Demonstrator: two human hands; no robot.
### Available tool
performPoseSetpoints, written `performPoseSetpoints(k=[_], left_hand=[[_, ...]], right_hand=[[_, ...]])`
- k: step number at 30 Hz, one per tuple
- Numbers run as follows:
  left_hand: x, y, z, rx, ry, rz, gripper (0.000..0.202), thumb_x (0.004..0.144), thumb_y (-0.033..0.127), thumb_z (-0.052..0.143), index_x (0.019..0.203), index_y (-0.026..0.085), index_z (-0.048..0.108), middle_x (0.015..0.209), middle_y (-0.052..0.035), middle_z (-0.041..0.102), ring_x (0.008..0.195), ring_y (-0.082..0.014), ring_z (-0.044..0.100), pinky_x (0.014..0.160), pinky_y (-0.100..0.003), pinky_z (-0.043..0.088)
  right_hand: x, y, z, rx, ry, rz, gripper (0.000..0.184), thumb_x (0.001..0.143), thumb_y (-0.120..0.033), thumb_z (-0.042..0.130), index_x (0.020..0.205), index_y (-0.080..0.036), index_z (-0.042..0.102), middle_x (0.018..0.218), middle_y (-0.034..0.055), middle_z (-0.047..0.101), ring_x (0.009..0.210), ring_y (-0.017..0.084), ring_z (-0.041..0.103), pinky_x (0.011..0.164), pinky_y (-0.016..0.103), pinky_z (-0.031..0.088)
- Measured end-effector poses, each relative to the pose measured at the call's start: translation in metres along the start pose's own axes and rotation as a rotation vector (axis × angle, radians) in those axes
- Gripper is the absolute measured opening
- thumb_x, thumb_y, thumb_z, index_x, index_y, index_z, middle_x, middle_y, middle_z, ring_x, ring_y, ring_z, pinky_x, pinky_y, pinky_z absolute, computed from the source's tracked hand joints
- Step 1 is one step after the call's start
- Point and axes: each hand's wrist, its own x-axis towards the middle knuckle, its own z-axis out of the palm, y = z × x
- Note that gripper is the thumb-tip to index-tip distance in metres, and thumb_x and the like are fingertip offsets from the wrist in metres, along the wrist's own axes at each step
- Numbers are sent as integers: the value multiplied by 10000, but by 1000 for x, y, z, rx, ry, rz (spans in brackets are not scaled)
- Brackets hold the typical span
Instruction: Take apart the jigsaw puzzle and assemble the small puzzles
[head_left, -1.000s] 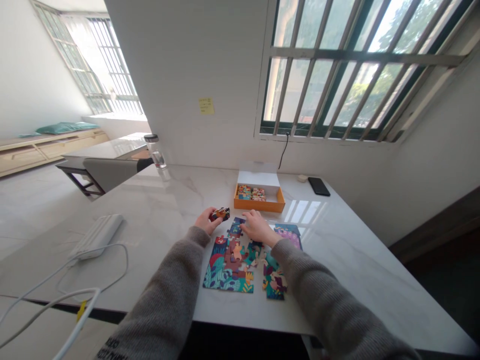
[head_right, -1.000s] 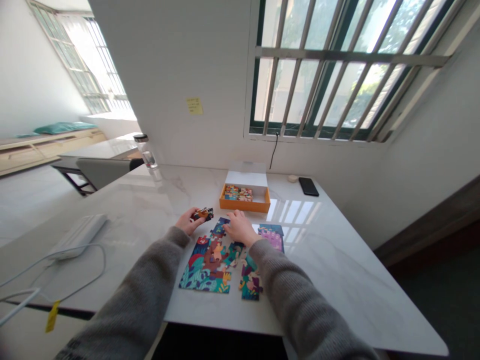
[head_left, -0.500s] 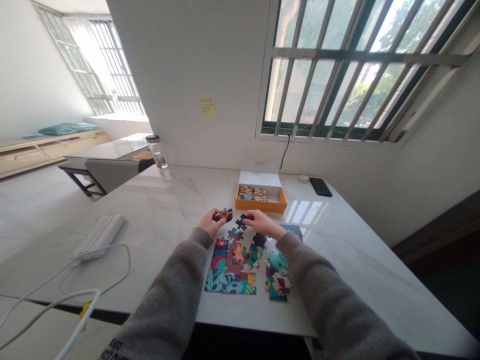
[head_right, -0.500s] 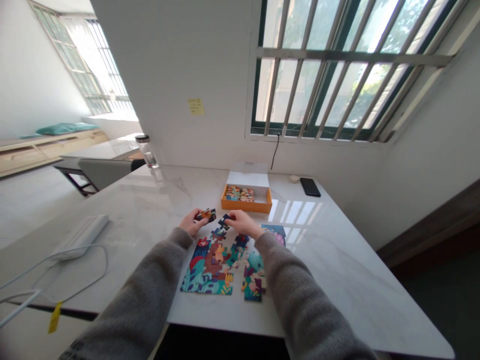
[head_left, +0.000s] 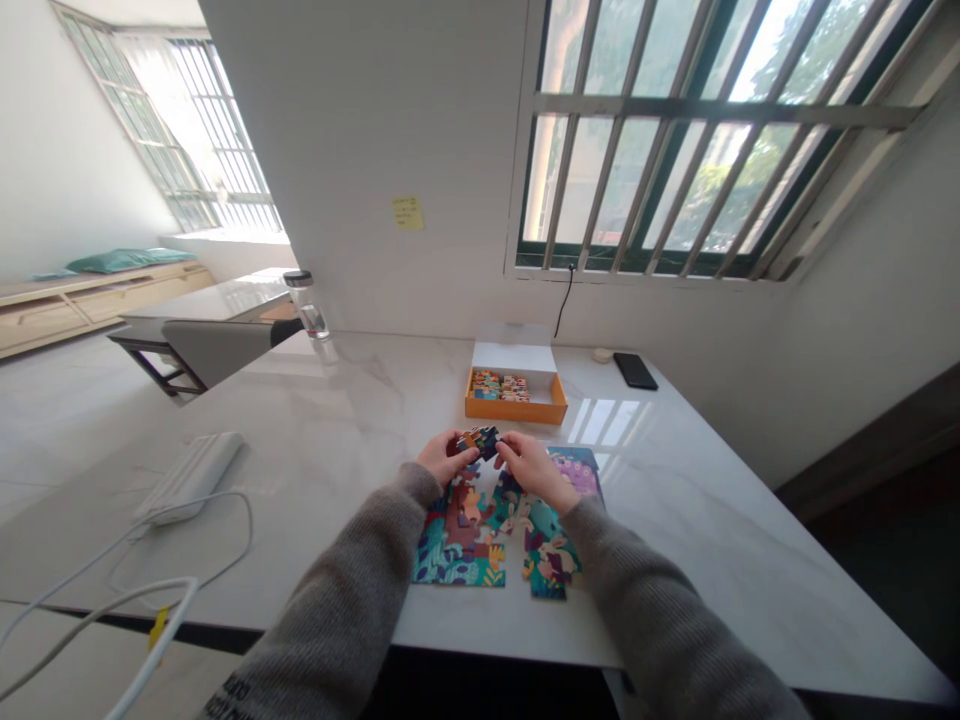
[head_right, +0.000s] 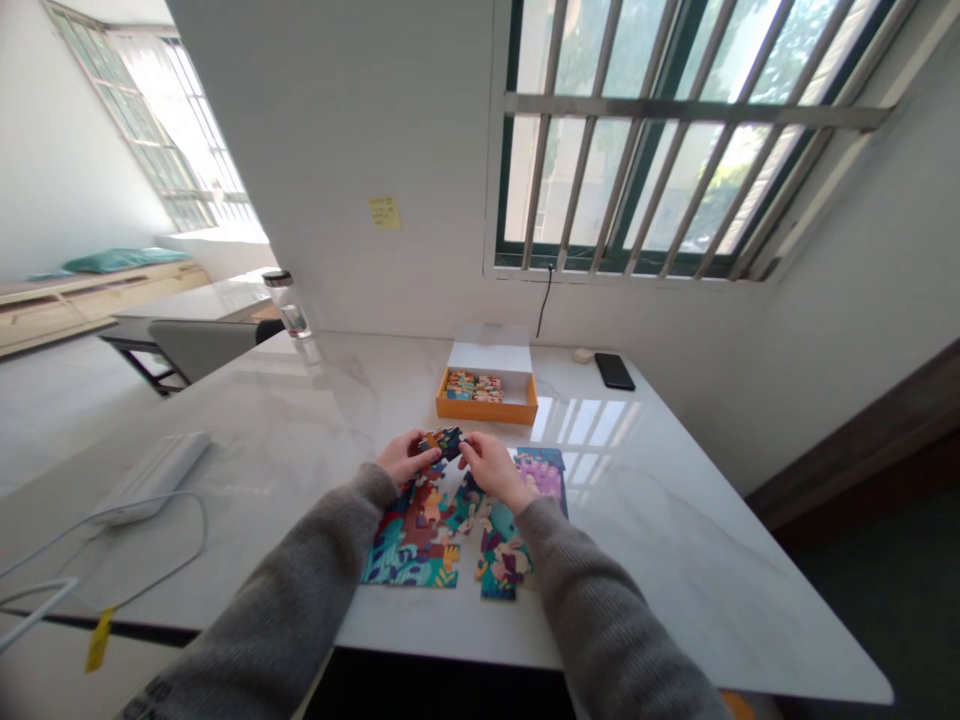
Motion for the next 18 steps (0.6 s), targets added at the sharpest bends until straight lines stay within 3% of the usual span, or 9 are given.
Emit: performPoseSetpoints(k=[3,7,9,13,15,18], left_hand=[[-1,-1,2,-73,-26,-31,575,575,534,841,877,159,527,742,3,619,649,-156,611,591,-310,555],[-2,-3,3,-83,-67,-33,577,573,527,839,884,181,497,747,20,609,619,-144,601,581,-310,547],[-1,-4,3,13,-64,14,524,608,508,812,889,182,512,758,13,617,638,-150,597,605,-313,539],[11,-4,-2,318,21,156,361,677,421,756,901,184,603,820,-14,663,765,-179,605,729,-315,507],[20,-6,-6,416,40,204,318,690,389,740,918,192,637,848,-16,682,816,-189,609,790,-317,486],[32,-12,-9,480,30,232,325,692,379,726,953,196,663,871,-23,687,810,-192,603,782,-309,480]], right_hand=[[-3,-2,6,-325,105,-42,313,950,-386,479,751,-193,624,681,32,676,615,156,596,596,250,389],[-5,-2,7,-565,129,-140,249,941,-392,523,846,-203,654,797,71,689,774,205,623,705,284,422],[-2,1,5,-581,163,-157,211,907,-376,582,982,-188,644,905,92,689,888,232,617,790,319,447],[10,11,3,-468,130,-221,533,881,-229,567,1390,-173,418,1219,129,625,1117,236,574,971,388,439],[17,14,4,-431,51,-266,611,889,-168,504,1470,-191,319,1323,131,576,1201,226,542,1026,400,417],[24,18,8,-444,11,-291,594,900,-133,446,1479,-195,326,1400,129,526,1279,220,488,1070,407,388]])
